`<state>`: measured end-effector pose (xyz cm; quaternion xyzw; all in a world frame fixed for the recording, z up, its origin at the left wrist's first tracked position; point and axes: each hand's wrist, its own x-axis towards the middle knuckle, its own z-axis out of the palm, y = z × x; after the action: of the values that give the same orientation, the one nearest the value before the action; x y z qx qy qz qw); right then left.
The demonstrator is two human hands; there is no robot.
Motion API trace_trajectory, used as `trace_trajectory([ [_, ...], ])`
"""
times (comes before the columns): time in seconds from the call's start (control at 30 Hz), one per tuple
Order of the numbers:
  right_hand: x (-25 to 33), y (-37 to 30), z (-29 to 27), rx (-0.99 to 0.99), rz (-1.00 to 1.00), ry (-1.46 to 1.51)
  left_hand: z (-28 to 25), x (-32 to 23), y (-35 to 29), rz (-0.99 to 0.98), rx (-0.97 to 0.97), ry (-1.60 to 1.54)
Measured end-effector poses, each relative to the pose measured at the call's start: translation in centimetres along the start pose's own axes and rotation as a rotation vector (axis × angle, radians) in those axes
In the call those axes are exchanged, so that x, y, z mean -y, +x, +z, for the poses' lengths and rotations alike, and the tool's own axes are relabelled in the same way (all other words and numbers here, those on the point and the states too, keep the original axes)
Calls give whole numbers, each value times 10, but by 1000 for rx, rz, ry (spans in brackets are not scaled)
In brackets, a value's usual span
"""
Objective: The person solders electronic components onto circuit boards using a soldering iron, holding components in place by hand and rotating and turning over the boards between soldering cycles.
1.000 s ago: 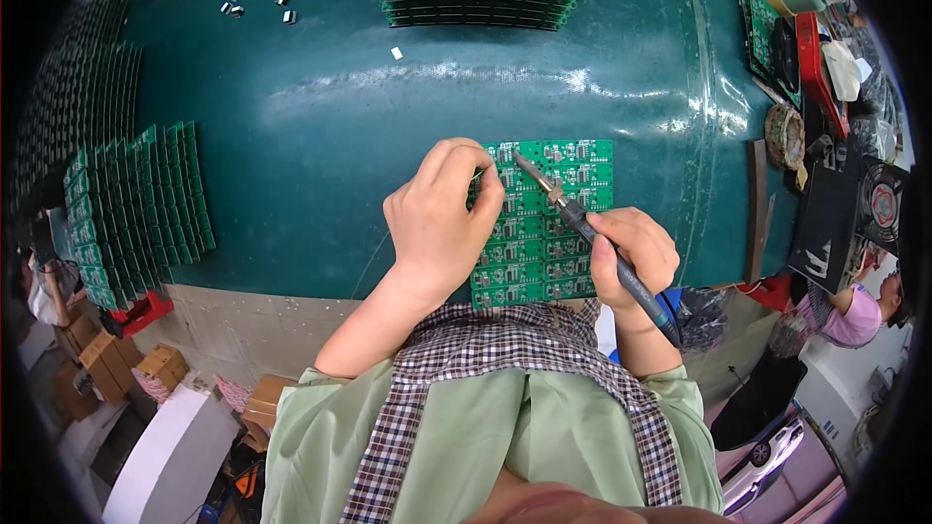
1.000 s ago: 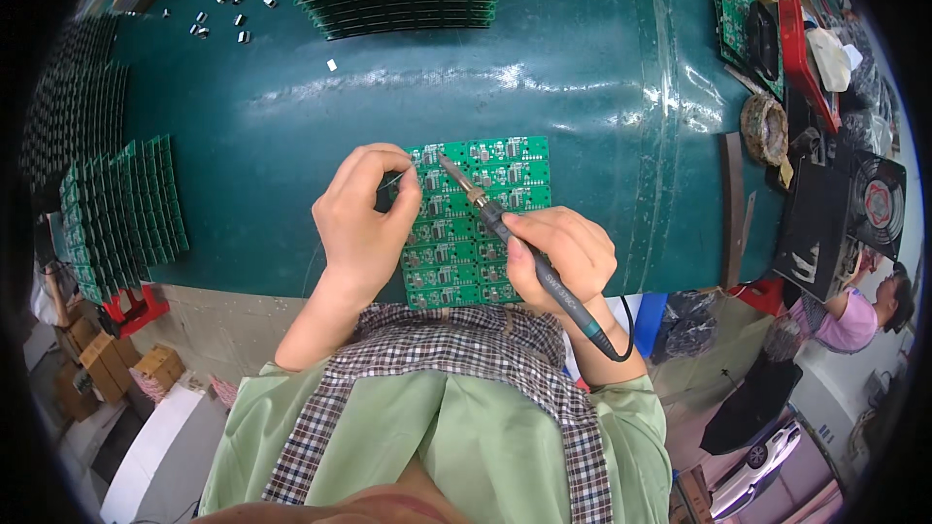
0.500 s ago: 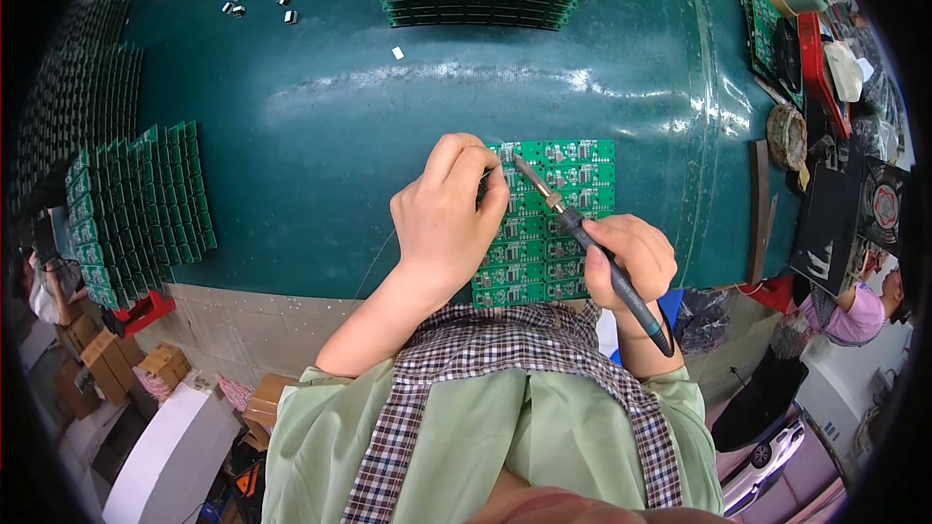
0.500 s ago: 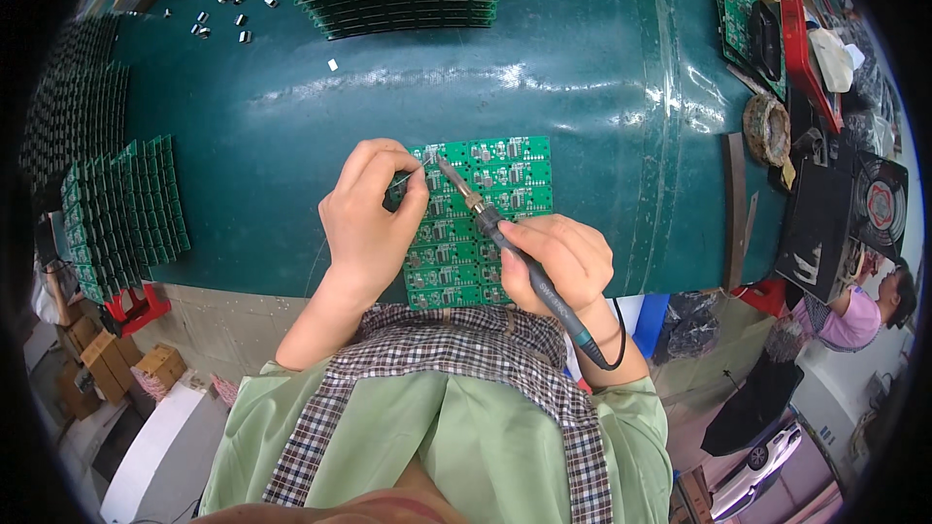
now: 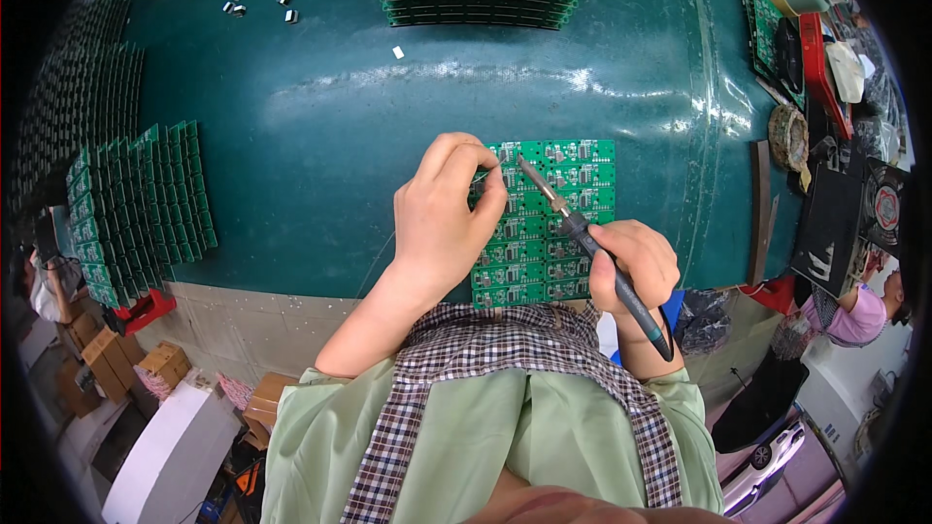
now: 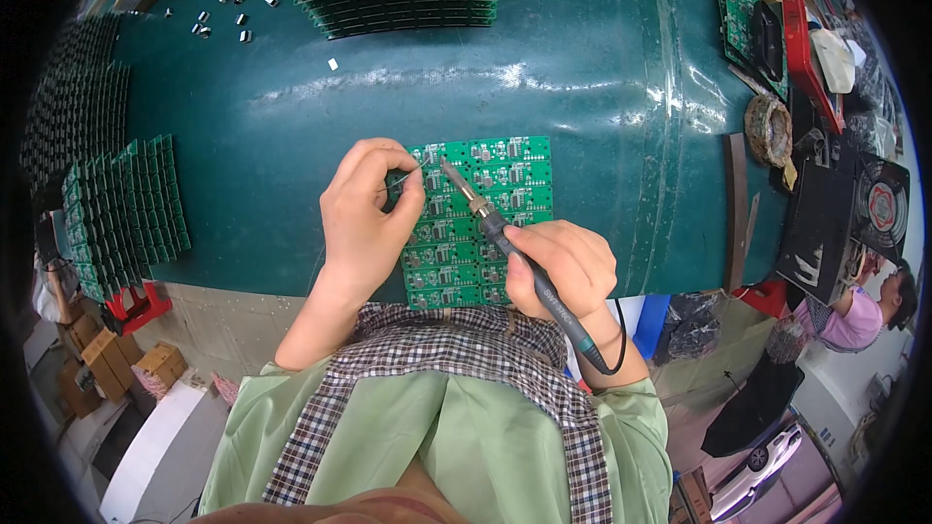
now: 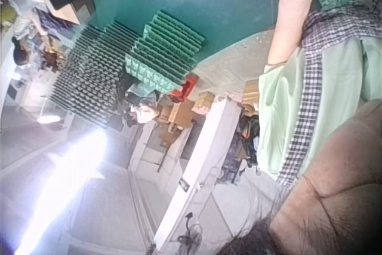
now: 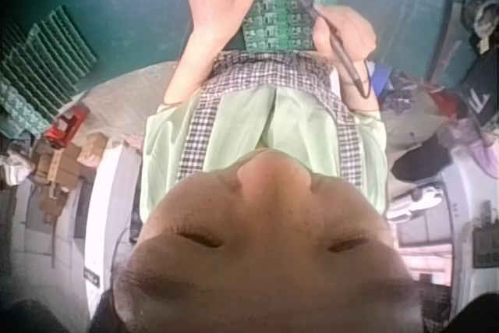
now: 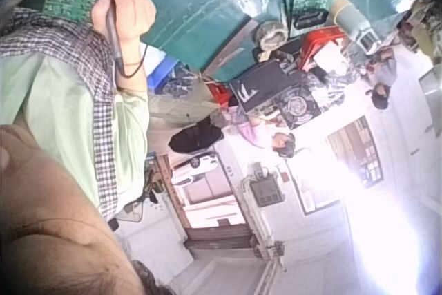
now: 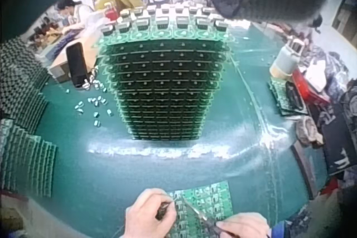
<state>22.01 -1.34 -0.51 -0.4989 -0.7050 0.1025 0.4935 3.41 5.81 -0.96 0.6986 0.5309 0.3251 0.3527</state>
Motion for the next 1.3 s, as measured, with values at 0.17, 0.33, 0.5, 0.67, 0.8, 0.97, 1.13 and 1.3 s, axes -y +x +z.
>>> trace_trajectory([
  [0.17, 1, 3, 2, 32, 13, -18, 2, 2, -1, 37, -20, 21],
  [0.33, 0, 1, -1, 23, 6, -29, -6, -5, -5, 61, -11, 82],
  [0.5, 7, -4, -9, 0, 84, 71, -6, -6, -15, 83, 18, 52],
  [0.67, 10, -10, -7, 33, 81, 47, -4, -5, -16, 85, 12, 80],
  [0.8, 9, -9, -3, 50, 80, 28, -2, -4, -17, 101, 5, 116],
  [0.97, 9, -9, -2, 59, 70, 36, -2, -5, -16, 90, 15, 122],
  [1.13, 13, -12, -2, 67, 61, 18, -4, -6, -16, 60, 63, 102],
  [1.3, 16, -14, -3, 71, 66, 18, -6, -4, -16, 58, 156, 98],
])
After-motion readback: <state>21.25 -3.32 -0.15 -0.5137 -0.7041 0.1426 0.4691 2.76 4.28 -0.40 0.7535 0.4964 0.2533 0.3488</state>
